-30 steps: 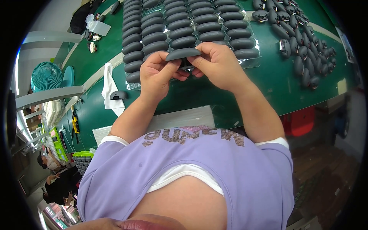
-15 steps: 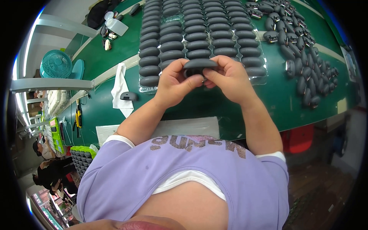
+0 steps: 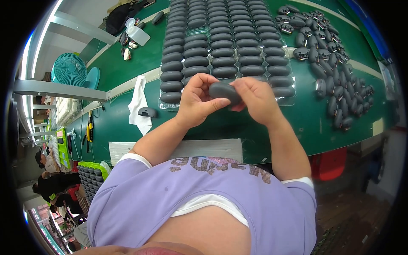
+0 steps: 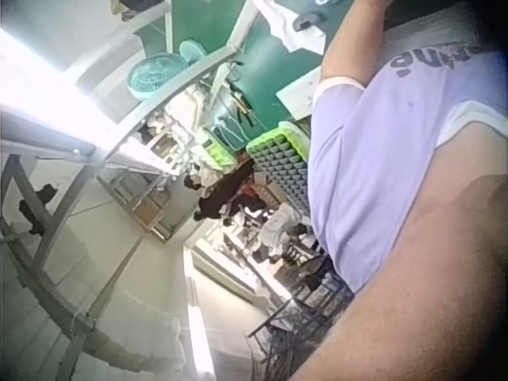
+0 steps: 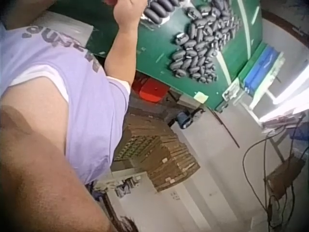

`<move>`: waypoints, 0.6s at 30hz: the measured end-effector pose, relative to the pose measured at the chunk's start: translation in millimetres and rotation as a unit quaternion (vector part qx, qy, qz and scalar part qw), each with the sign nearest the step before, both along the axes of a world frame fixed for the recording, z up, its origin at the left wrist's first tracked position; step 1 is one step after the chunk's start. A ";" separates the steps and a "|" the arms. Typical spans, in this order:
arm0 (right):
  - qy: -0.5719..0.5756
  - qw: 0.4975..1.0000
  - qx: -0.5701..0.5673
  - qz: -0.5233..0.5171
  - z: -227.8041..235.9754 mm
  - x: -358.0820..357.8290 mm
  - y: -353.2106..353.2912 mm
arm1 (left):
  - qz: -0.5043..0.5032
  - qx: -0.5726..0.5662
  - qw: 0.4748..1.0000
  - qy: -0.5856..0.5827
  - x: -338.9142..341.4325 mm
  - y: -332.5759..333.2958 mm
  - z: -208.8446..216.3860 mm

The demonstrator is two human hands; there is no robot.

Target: Assembling small black plastic electronic cases or charging cradles at a factory workbench.

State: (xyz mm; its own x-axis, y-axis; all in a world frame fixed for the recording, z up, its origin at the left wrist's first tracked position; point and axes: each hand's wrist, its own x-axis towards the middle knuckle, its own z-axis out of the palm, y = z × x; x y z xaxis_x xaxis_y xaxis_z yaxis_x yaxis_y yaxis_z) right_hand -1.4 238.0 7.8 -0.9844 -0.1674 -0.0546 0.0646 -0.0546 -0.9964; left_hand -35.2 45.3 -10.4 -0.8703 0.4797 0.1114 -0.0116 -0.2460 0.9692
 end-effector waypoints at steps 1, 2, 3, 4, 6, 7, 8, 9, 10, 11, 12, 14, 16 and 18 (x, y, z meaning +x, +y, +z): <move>-0.030 0.999 -0.010 0.010 -3.6 -3.3 5.2 | -0.006 -0.030 0.999 0.020 1.0 -0.4 2.5; -0.060 0.998 -0.021 0.019 -6.1 -4.5 8.0 | -0.012 -0.060 0.997 0.040 1.9 -0.9 5.2; -0.058 0.998 -0.021 0.019 -6.5 -3.4 6.5 | -0.012 -0.061 0.997 0.041 2.0 -1.0 7.8; -0.012 0.999 -0.037 0.007 -6.1 -2.1 3.0 | -0.017 -0.040 0.999 0.022 1.8 -1.0 10.7; 0.039 0.998 -0.053 -0.004 -2.4 1.0 -2.7 | -0.022 -0.009 1.000 -0.018 -0.3 -2.8 15.7; 0.040 0.999 -0.012 0.000 0.0 2.6 -5.2 | -0.022 -0.010 1.000 -0.014 0.3 -3.5 17.7; 0.042 0.999 0.028 0.004 2.0 3.6 -5.8 | -0.032 -0.009 0.999 0.003 1.6 -3.9 19.1; 0.047 0.999 0.027 0.003 2.2 2.3 -3.0 | -0.044 -0.008 0.999 0.021 2.9 -3.6 20.4; -0.016 0.999 -0.036 0.014 0.4 -0.5 1.5 | -0.061 0.001 0.998 0.017 5.0 -3.4 21.0; -0.079 0.992 -0.099 0.025 -1.9 -2.8 5.8 | -0.061 -0.001 0.998 0.021 5.0 -1.8 23.4; -0.066 0.990 -0.121 0.038 -2.8 -4.2 6.7 | -0.068 0.005 0.997 0.044 5.4 -1.0 26.1; 0.033 0.997 -0.068 0.011 -1.6 2.2 -0.6 | -0.068 0.018 0.997 0.014 -0.5 -1.2 30.6; 0.139 0.987 -0.066 -0.037 1.4 6.6 -8.9 | -0.031 -0.038 0.997 0.061 -23.1 -5.3 41.3; 0.144 0.986 -0.056 -0.063 1.2 1.9 -5.0 | 0.053 -0.133 0.982 0.122 -61.3 -12.3 48.1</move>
State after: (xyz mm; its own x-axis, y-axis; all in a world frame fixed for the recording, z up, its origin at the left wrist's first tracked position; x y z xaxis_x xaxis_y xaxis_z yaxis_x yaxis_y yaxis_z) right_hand 0.4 233.0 9.0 -0.9699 -0.0329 0.2411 -0.2334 -0.1544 -0.9600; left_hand -96.5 33.0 37.7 -0.8802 0.4274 0.2065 0.2417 0.0291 0.9699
